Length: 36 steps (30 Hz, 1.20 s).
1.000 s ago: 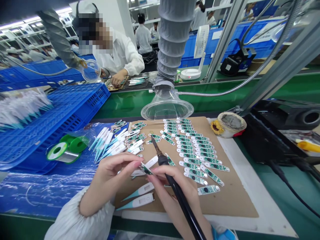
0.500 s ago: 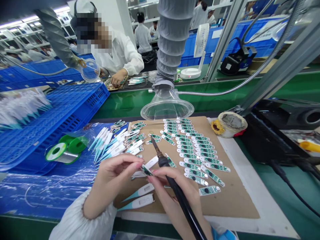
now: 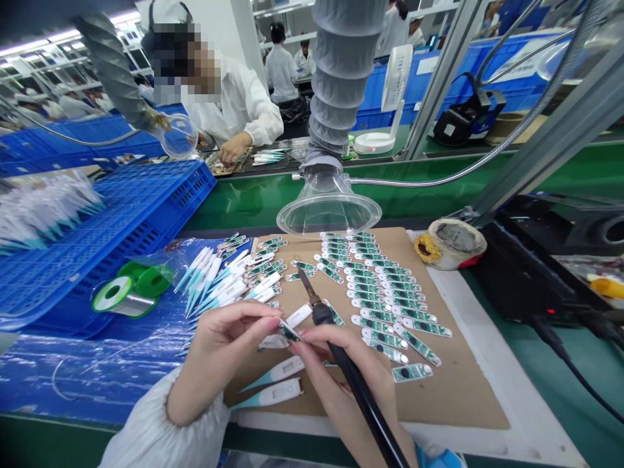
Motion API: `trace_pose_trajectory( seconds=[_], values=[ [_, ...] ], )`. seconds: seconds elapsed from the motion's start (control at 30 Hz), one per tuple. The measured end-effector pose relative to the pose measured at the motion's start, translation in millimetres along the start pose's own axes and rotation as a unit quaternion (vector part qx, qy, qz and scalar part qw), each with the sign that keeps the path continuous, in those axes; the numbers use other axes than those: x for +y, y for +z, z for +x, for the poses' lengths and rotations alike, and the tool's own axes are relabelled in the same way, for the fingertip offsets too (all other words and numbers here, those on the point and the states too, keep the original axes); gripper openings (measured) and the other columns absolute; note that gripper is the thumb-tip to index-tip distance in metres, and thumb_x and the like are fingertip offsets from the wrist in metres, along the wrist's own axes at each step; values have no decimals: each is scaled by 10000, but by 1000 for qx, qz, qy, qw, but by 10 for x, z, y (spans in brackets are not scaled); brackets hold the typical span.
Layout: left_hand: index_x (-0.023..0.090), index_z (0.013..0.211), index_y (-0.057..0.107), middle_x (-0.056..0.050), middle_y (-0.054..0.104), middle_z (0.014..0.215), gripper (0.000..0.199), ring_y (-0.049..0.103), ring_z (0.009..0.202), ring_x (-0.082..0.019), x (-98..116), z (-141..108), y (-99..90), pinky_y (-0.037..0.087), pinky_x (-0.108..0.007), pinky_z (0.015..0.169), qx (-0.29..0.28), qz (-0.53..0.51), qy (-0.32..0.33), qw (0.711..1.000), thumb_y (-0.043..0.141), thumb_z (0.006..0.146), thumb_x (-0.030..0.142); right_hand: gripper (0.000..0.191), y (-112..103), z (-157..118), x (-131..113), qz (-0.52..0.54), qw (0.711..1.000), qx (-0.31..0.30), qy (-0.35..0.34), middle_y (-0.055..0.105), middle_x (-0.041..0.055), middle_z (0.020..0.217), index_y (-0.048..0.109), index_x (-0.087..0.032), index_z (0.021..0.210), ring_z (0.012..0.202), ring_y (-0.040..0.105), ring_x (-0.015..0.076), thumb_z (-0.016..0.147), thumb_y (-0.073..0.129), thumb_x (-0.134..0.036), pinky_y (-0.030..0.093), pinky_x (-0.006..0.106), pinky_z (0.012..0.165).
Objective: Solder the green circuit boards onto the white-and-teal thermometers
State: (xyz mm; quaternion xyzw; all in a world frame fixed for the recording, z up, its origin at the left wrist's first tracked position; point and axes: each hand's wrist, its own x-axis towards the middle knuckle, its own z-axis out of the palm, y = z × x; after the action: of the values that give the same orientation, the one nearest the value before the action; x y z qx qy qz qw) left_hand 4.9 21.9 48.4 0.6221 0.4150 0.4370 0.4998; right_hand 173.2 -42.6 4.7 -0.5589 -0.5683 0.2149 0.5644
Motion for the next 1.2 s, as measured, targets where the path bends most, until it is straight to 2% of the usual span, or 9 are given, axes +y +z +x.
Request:
trace_pose_trajectory(
  seconds=[0.2,0.37,0.53,0.7,0.77,0.9,1.0,1.1,1.2],
  values=[
    [199,856,800,-44,799,834,107,764,747,-169,-3,-16,-13,654,-234,691,-2,18,15,1000,705,878,155,215,2,-23,27,8,1000,19,9,735,-15,856,646,-277,945,709,743,153,809,800,-213,625,190,621],
    [200,832,794,-27,792,809,97,756,739,-152,-24,-27,-5,644,-213,701,11,15,13,1000,720,869,149,204,15,-3,8,13,1000,11,7,735,-33,875,648,-289,956,726,746,125,828,780,-199,608,145,633],
    [250,979,791,-11,781,905,174,731,815,-117,-65,-75,31,613,-176,730,11,43,55,998,666,924,142,202,36,46,-65,47,998,30,19,734,-43,863,652,-290,928,723,755,125,813,794,-204,623,145,668],
    [276,1010,773,4,732,872,201,655,620,-78,18,-99,-2,561,-173,577,38,18,73,996,615,966,160,202,20,86,-127,102,994,10,39,763,-47,897,640,-305,959,773,771,149,840,765,-200,635,165,701],
    [290,1018,766,5,740,917,226,676,684,-92,94,-114,-22,553,-180,590,41,62,107,992,601,972,143,230,7,92,-131,130,991,4,42,779,-36,943,619,-313,1006,841,772,171,859,741,-184,644,199,746],
    [302,1139,696,14,766,1001,277,701,823,-116,174,-178,16,554,-211,730,-24,181,154,971,625,954,108,294,-1,89,-139,158,987,3,32,774,-8,1035,599,-314,1065,933,763,203,865,721,-136,658,274,807],
    [315,1172,616,42,763,946,304,657,672,-88,130,-236,88,532,-200,658,-13,205,145,968,643,942,118,280,1,92,-166,156,987,7,19,776,-25,982,608,-309,1029,933,763,193,864,715,-109,647,287,860],
    [280,1070,612,42,746,900,206,619,612,-75,59,-263,126,500,-178,581,26,188,121,974,652,930,134,267,-6,98,-186,138,990,18,4,777,-39,939,620,-301,991,907,766,176,854,724,-96,636,246,865],
    [253,1001,645,17,734,880,75,605,617,-84,23,-250,109,467,-181,538,-8,163,61,985,647,940,210,262,-11,96,-186,126,992,27,10,775,-44,939,631,-302,983,895,767,170,849,733,-102,637,232,848]
  ],
)
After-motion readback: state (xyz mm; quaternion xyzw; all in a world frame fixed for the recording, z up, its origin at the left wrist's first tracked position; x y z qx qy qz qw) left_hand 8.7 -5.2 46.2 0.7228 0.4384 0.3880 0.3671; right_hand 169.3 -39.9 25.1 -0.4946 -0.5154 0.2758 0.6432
